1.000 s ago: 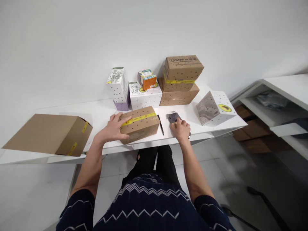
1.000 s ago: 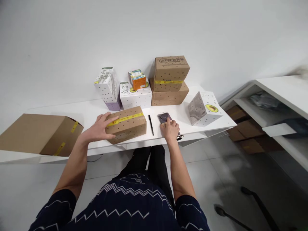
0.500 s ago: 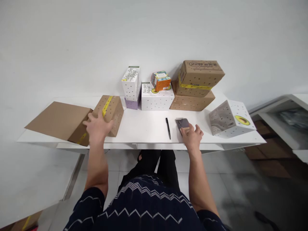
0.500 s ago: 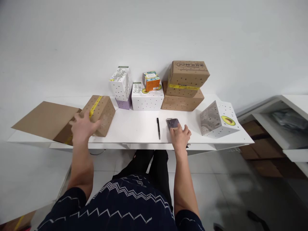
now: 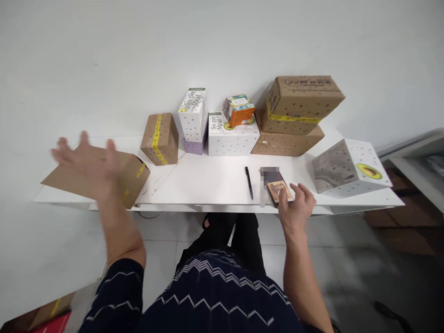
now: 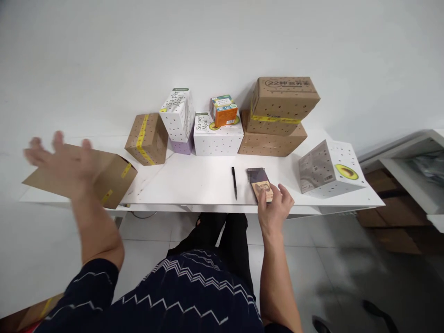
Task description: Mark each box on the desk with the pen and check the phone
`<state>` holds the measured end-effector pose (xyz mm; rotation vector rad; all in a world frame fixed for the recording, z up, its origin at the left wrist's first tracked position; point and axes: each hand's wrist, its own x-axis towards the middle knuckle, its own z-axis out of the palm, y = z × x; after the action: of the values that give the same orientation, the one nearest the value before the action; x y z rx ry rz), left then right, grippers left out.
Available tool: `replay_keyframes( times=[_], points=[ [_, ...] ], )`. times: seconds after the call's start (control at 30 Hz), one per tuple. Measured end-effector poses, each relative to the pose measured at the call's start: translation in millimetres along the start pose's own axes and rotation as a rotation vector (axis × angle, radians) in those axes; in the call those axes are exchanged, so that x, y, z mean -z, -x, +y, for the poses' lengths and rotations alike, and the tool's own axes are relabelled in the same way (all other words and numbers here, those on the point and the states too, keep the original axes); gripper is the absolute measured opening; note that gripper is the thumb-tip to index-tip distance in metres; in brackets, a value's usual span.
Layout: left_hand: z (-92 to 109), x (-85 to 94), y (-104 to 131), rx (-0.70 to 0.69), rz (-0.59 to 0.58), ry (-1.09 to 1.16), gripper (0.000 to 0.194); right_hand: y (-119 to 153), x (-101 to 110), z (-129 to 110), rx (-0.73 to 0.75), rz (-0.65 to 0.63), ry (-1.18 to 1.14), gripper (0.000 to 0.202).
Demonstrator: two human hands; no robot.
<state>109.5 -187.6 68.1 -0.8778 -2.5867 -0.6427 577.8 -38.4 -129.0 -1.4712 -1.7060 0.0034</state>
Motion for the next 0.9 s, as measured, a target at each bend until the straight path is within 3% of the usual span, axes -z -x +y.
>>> replay_keyframes(
  times=[0.03, 0.1, 0.2, 0.23, 0.27, 0.33, 0.43, 0.5, 0.6, 0.67, 0.77, 0.9],
  points=[
    [-28, 5.2, -11, 0.08, 0.178, -0.05, 0.082, 4, 1, -9, 0.012, -0.015, -0.06, 0.04],
    [-84, 8.1, -39, 0.224, 0.207, -0.133, 0.084, 13, 0, -33, 0.045, -0.122, -0.201, 0.036],
    [-152, 3.6, -79, 0.314, -0.167, -0.24, 0.095, 31, -6, -77, 0.104, -0.409, -0.428, 0.031],
    [-167, 2.3, -88, 0.42, -0.252, -0.275, 0.092, 37, -9, -93, 0.131, -0.501, -0.504, 0.03],
    [-177, 1.7, -93, 0.422, -0.381, -0.228, 0.089, 43, -12, -108, 0.159, -0.591, -0.572, 0.03],
    [-183, 3.0, -92, 0.437, -0.481, -0.206, 0.082, 54, -18, -138, 0.202, -0.731, -0.682, 0.031],
    [-163, 8.5, -63, 0.348, -0.542, -0.23, 0.082, 65, -27, -176, 0.21, -0.914, -0.809, 0.038],
    [-137, 11.5, -29, 0.346, -0.541, -0.291, 0.08, 69, -31, -194, 0.186, -1.058, -0.861, 0.052],
    [-90, 13.1, 30, 0.209, -0.538, -0.256, 0.069, 66, -30, -206, 0.082, -1.185, -0.952, 0.073],
    [-58, 11.2, 67, 0.14, -0.521, -0.205, 0.07, 56, -21, -202, -0.049, -1.133, -1.011, 0.077],
    [-16, -2.5, 111, 0.077, -0.365, 0.025, 0.064, 29, 1, -182, -0.172, -0.926, -1.076, 0.078],
    [20, -50.3, 146, 0.07, -0.219, 0.499, 0.064, 1, 10, -141, -0.138, -0.564, -1.079, 0.077]
  ],
)
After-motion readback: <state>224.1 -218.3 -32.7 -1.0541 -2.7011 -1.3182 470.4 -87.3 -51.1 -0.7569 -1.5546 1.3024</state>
